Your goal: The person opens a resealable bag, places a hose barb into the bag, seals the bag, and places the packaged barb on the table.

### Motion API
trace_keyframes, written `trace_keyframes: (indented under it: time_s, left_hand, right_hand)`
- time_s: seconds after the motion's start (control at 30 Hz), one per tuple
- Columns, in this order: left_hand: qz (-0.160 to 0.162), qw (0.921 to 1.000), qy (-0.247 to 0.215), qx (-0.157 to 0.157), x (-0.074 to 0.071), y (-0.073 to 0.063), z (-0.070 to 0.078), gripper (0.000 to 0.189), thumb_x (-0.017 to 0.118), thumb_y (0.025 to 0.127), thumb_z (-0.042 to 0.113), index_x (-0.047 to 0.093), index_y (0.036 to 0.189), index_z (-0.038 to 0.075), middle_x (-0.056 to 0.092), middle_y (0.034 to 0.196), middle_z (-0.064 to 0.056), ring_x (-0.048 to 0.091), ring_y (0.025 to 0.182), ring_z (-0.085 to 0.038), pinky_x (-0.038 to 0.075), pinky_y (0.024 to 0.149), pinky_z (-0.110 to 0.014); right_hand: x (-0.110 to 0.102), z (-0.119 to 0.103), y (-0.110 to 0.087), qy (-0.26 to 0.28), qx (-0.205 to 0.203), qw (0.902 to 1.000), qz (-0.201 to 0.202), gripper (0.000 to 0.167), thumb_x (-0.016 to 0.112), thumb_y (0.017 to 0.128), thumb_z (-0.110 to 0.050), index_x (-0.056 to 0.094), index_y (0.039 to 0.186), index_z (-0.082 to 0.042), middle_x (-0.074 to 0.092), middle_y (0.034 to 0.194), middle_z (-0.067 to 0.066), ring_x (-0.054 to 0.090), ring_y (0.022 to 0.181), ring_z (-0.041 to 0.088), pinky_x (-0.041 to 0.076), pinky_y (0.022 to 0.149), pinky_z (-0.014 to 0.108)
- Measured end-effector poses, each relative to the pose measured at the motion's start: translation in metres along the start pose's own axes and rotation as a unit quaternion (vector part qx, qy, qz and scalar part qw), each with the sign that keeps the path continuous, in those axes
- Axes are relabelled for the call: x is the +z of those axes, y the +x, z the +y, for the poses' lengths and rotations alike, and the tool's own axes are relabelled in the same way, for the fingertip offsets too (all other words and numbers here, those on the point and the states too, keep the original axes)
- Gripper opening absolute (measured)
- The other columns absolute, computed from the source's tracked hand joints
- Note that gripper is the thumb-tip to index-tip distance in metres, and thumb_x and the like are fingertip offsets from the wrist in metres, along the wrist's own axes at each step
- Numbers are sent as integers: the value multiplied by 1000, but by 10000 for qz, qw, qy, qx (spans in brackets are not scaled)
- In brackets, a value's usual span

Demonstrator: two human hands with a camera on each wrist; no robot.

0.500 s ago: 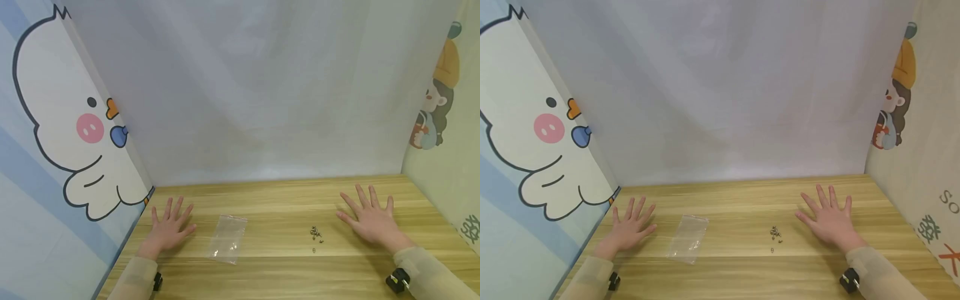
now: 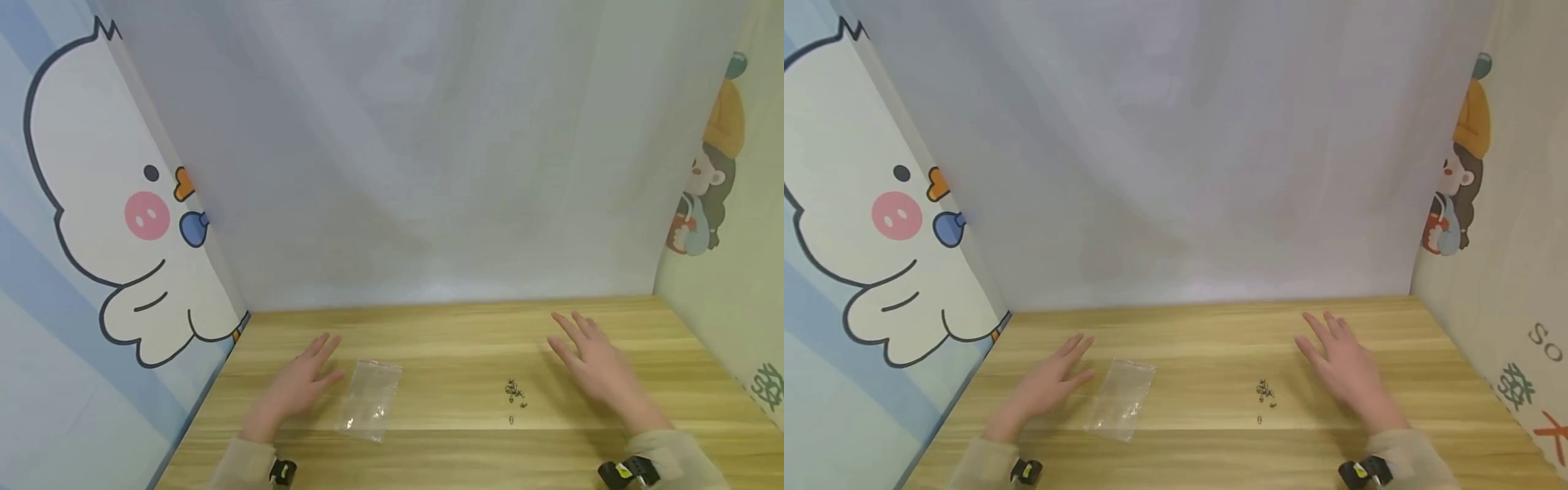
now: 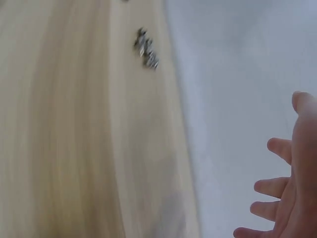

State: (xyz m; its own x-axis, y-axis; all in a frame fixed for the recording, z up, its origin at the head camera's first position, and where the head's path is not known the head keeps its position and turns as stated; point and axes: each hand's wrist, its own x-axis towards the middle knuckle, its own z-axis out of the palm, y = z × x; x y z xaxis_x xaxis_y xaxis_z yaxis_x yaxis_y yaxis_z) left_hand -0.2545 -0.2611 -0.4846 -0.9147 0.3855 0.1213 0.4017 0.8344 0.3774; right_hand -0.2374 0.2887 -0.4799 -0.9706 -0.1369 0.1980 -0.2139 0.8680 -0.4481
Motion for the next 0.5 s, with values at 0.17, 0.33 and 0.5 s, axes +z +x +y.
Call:
trace_keyframes:
  time_s: [0.17,0.33,0.5]
  left_hand:
    - [26,9986,-531,-41,6,8,26,64,65,107,37,46,162,8,37,168,-20,39,151,-47,31,120,-65]
    - [100,9973,-708,-137,13,14,48,57,76,100,23,58,149,1,56,153,-23,52,141,-46,38,117,-62]
    - [-30,9965,-798,-229,20,16,64,52,84,92,15,67,139,0,67,140,-22,66,123,-44,52,103,-61]
  right_hand:
    - [3,-15,0,730,-24,9972,151,66,41,115,-51,36,167,-11,25,169,33,24,152,60,22,113,81]
    - [13,-29,1,1264,-231,9909,402,61,48,114,-45,44,162,-8,38,165,30,34,149,57,30,114,75]
    - [26,-38,5,1576,-518,9850,471,55,54,113,-39,50,159,-8,46,162,24,47,143,51,45,107,69]
